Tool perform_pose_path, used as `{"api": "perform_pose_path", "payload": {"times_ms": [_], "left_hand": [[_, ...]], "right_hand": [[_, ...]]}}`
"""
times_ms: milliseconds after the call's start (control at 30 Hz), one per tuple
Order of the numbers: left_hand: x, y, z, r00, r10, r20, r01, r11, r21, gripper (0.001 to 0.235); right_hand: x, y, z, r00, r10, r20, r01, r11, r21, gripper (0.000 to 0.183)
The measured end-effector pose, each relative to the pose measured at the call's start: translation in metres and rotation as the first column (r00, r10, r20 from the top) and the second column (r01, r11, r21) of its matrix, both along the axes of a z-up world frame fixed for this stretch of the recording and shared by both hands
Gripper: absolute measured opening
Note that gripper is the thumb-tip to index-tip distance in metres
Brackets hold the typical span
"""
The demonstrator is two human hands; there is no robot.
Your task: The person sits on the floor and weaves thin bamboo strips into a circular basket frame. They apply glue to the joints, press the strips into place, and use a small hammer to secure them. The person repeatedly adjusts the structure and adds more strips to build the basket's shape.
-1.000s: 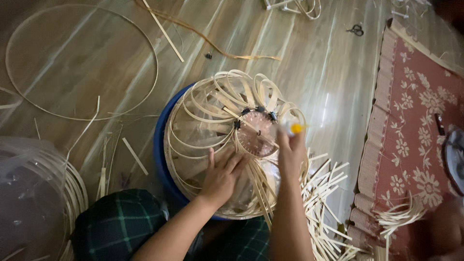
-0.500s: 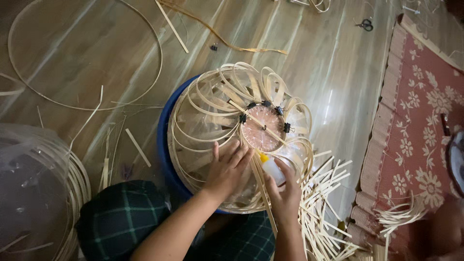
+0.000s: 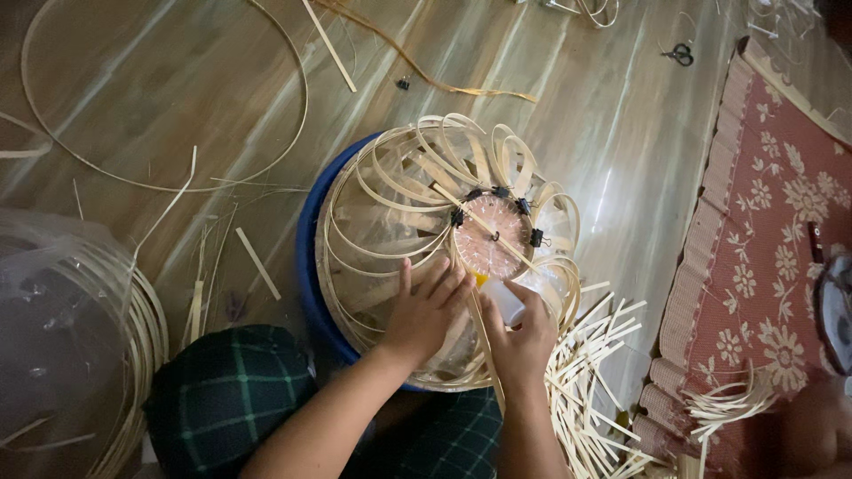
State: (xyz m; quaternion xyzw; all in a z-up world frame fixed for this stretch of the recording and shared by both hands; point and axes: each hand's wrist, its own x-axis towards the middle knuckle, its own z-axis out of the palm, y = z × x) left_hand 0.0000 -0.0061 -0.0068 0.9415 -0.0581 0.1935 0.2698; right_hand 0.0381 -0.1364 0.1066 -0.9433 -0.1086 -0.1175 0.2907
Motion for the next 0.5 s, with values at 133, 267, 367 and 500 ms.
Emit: {"api": "perform_pose_path", "payload": {"times_ms": [133,267,367,500], "left_hand": [[0.0009,0.0004,0.0032,0.998,-0.020,-0.064,0.020,1.000,0.009,0.056],[0.0010,0.0024,0.0063,0.995,-0.023,-0.101,0.028,0.998,0.048,0.063],[-0.0003,0.0011,0.0076,0.995,-0.018,-0.097,0.022,0.999,0.040,0.065],[0.0000,0.0024,0.0084,0.996,-0.028,-0.084,0.029,1.000,0.012,0.061]], "right_hand": [[0.0045,0.0015,-0.0020,0.999,-0.047,-0.025,0.045,0.996,-0.072,0.040],[0.0063,0.0044,-0.0025,0.999,0.008,0.047,-0.007,0.999,-0.035,0.037],[0.0055,0.0050,-0.0014,0.999,-0.018,0.030,0.020,0.996,-0.085,0.038],[0.0050,0.0081,-0.0002,0.992,0.040,0.122,-0.028,0.995,-0.100,0.036]]}}
